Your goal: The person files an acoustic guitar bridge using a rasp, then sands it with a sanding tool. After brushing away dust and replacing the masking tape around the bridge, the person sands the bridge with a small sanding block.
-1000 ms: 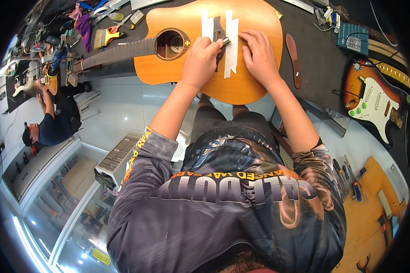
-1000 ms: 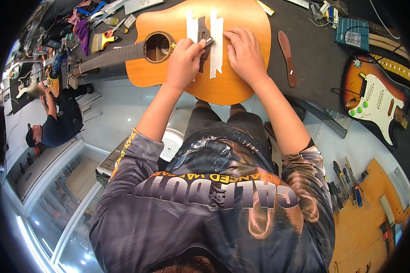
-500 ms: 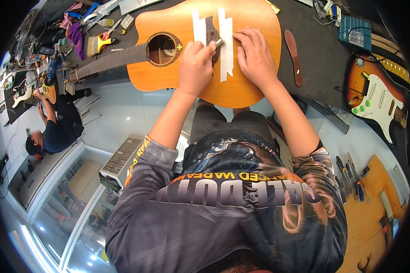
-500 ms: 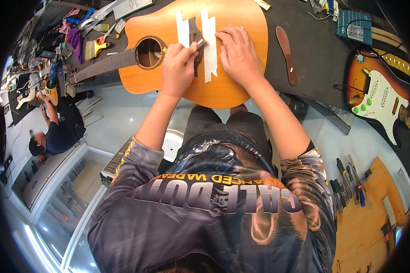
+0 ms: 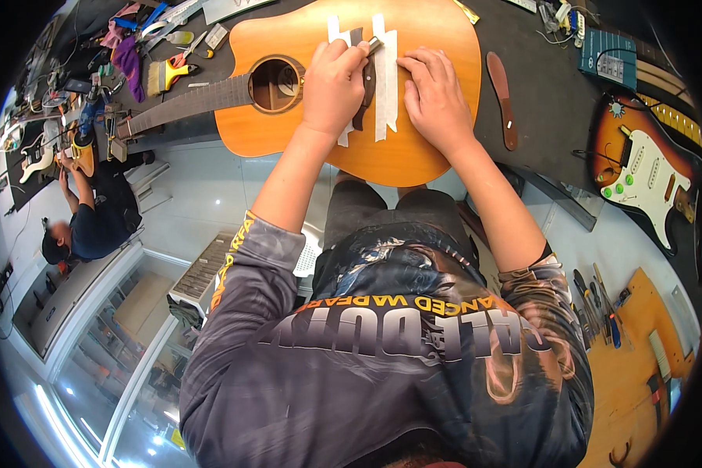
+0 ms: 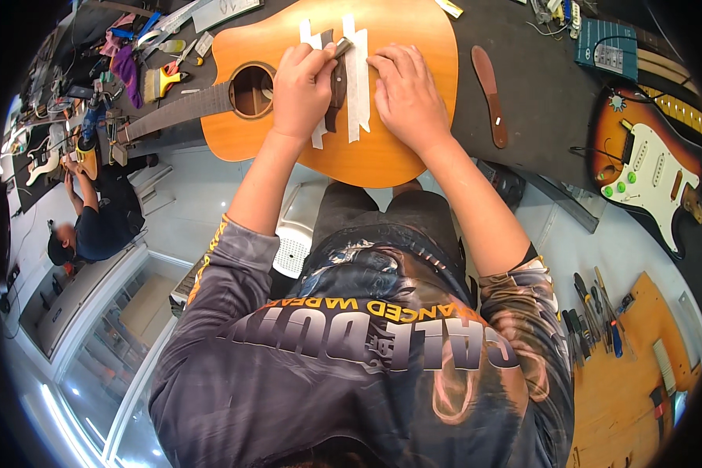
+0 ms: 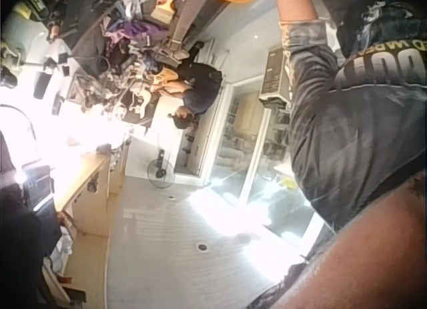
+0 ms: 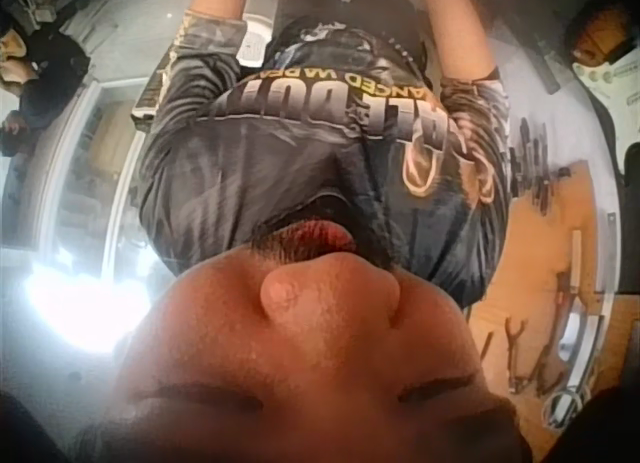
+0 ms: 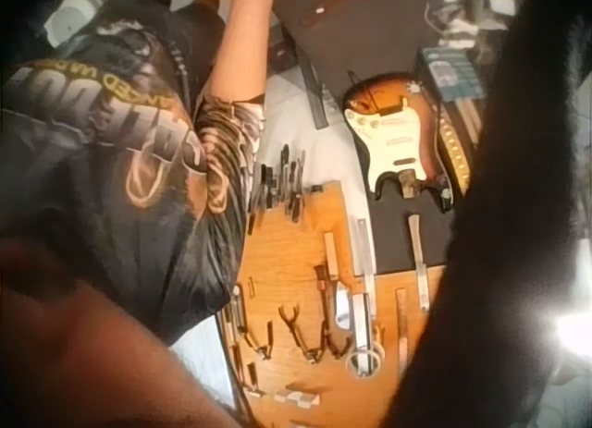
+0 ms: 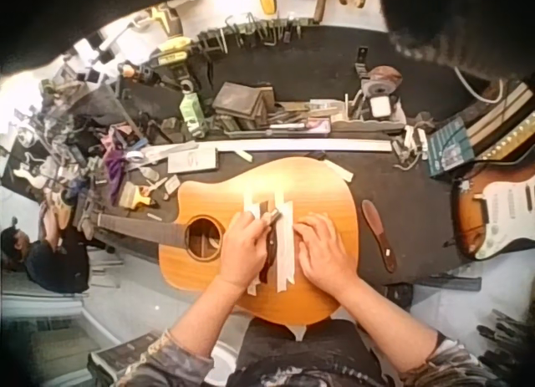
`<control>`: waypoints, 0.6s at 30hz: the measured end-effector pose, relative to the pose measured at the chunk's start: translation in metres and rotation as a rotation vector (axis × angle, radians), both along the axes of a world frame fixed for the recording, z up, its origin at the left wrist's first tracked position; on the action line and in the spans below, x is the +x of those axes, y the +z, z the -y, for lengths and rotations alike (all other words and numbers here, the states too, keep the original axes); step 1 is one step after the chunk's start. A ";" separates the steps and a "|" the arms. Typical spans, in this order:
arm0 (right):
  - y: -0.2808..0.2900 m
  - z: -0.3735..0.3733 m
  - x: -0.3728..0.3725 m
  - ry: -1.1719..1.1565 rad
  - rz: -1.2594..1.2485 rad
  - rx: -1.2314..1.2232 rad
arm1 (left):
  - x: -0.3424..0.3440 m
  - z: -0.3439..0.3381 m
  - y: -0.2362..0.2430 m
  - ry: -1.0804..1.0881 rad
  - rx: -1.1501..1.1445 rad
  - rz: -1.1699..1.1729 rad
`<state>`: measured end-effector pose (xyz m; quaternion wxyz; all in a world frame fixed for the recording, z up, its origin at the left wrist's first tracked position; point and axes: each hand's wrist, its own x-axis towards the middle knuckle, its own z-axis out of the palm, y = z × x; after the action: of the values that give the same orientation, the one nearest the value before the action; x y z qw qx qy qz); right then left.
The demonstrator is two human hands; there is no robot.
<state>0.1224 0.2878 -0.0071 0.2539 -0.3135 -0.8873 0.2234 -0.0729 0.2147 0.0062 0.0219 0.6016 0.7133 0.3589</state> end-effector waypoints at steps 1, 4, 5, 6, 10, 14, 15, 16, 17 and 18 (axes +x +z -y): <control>0.000 0.000 0.000 -0.002 0.002 0.001 | -0.001 0.000 0.000 0.001 0.001 -0.002; 0.000 -0.002 0.002 0.003 -0.008 -0.008 | 0.001 0.011 0.000 -0.006 0.020 0.011; -0.001 -0.002 0.002 0.000 -0.010 -0.004 | 0.005 0.022 0.002 -0.001 -0.013 0.018; -0.002 -0.001 0.003 0.001 -0.009 -0.010 | 0.007 0.027 0.002 0.003 -0.047 0.026; 0.000 -0.002 0.002 0.010 -0.008 0.003 | 0.003 0.017 0.004 0.017 -0.057 0.015; -0.001 -0.002 0.001 0.020 -0.012 -0.001 | 0.005 0.014 0.004 -0.006 0.002 -0.006; -0.002 -0.002 0.002 0.012 -0.007 -0.001 | 0.010 0.028 0.003 -0.017 -0.034 -0.012; -0.003 -0.002 0.004 0.005 0.000 -0.002 | 0.015 0.041 0.001 -0.029 -0.070 -0.018; -0.002 -0.002 0.003 0.008 -0.001 -0.001 | 0.020 0.053 0.005 -0.026 -0.087 -0.027; -0.002 -0.001 0.003 0.011 -0.001 -0.006 | 0.019 0.051 0.004 -0.024 -0.086 -0.027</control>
<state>0.1249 0.2889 -0.0095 0.2519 -0.3092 -0.8883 0.2278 -0.0534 0.1638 0.0097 0.0424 0.6132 0.7211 0.3197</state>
